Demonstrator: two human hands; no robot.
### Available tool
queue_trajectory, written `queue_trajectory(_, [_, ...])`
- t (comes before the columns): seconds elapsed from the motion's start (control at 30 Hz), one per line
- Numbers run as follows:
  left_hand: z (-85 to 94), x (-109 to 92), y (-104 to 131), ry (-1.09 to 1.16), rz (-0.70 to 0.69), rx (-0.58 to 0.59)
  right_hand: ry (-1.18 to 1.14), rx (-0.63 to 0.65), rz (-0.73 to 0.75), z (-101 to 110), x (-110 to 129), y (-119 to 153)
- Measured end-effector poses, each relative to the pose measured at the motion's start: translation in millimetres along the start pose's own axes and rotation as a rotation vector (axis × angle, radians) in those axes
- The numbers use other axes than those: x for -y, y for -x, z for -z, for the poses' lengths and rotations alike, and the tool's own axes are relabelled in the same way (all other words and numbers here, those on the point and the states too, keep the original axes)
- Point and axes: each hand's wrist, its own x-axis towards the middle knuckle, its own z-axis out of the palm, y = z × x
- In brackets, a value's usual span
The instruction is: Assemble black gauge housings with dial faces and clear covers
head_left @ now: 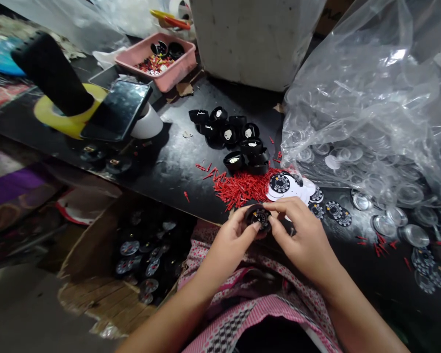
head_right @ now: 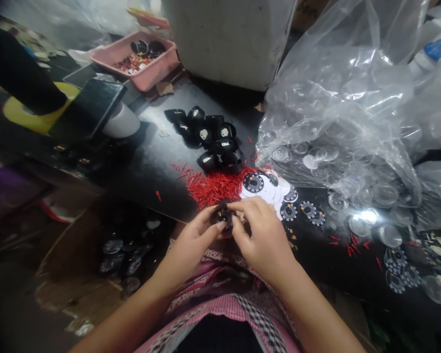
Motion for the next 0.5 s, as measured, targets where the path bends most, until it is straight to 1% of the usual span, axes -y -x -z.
queue_trajectory(0.07, [0.1,1,-2,-0.043,-0.017,0.004,0.129,0.001,0.056,0,2,-1])
queue_trajectory(0.17, [-0.8,2,-3,-0.152,-0.068,0.015,0.298,0.088,0.108,1,4,-3])
queue_trajectory(0.23, [-1.1,3,-2,-0.233,-0.113,0.046,0.405,0.116,0.156,4,4,-3])
queue_trajectory(0.4, [-0.4,-1,-2,-0.478,-0.191,0.183,0.684,0.239,0.348,12,7,-5])
queue_trajectory(0.5, [0.4,-7,-2,-0.655,-0.242,0.291,0.790,0.284,0.453,16,10,-5])
